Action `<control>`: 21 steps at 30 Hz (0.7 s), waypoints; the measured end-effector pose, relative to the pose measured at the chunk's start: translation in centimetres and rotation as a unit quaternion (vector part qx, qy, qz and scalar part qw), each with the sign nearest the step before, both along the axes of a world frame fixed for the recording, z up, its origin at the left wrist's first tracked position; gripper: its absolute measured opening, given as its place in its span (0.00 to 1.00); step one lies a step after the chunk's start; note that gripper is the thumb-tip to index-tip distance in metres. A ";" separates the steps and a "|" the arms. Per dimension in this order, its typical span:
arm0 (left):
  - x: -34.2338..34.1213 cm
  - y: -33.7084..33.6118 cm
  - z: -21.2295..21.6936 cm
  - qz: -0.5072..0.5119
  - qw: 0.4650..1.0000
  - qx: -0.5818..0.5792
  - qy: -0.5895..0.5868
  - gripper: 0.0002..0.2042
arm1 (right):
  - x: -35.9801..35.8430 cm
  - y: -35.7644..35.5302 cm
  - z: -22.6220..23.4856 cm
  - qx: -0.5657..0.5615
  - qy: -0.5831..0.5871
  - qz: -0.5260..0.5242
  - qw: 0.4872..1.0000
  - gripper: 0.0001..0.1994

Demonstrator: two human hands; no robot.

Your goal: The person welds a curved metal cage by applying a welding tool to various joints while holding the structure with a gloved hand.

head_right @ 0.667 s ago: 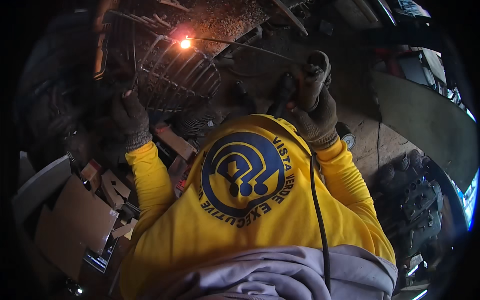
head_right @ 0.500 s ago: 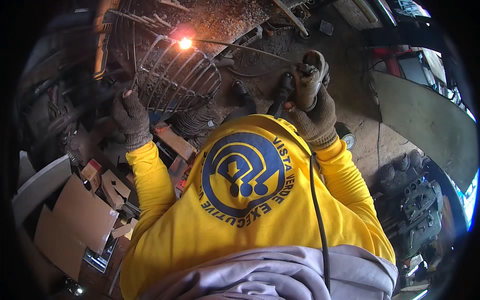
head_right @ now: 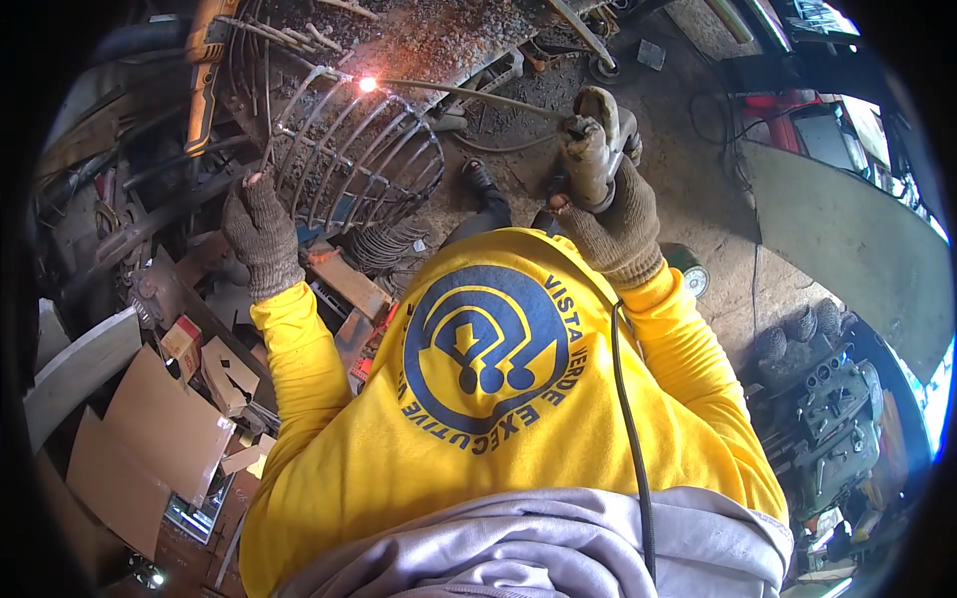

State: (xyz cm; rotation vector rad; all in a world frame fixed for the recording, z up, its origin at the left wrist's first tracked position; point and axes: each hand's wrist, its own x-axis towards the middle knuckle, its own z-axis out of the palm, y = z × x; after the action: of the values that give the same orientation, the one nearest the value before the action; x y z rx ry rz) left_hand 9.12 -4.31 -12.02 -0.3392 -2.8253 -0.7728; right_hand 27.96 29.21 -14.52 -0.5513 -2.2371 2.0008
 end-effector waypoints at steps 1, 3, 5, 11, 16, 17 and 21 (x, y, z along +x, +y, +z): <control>0.0 0.0 0.0 -0.002 1.000 0.000 0.010 0.21 | -0.1 -0.1 0.0 -0.001 -0.004 -0.001 1.000 0.24; -0.1 0.0 0.2 -0.006 1.000 -0.015 0.005 0.21 | -0.3 -0.1 0.1 -0.005 -0.006 0.000 1.000 0.24; 0.0 0.0 0.3 -0.010 1.000 -0.029 0.000 0.20 | -0.4 -0.2 0.1 -0.010 -0.009 0.001 1.000 0.24; 0.0 -0.1 0.3 -0.020 0.998 -0.050 0.010 0.18 | -0.5 -0.2 -0.3 0.022 -0.006 -0.001 1.000 0.24; 0.0 0.1 0.5 -0.026 0.998 -0.047 0.040 0.18 | -0.5 -0.2 -0.4 0.044 -0.019 0.003 0.999 0.24; 0.0 0.2 0.4 -0.022 0.999 -0.038 0.030 0.18 | -0.5 -0.2 -0.5 0.044 -0.020 0.003 0.999 0.24; -0.2 -0.1 0.4 -0.007 0.998 -0.056 -0.030 0.18 | -0.4 -0.1 -0.8 0.052 -0.010 0.002 0.999 0.25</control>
State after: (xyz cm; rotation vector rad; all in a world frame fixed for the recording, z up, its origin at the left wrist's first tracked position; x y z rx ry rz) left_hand 8.89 -4.40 -11.60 -0.3596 -2.9330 -0.6391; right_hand 27.54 29.12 -15.29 -0.5567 -2.3403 1.8749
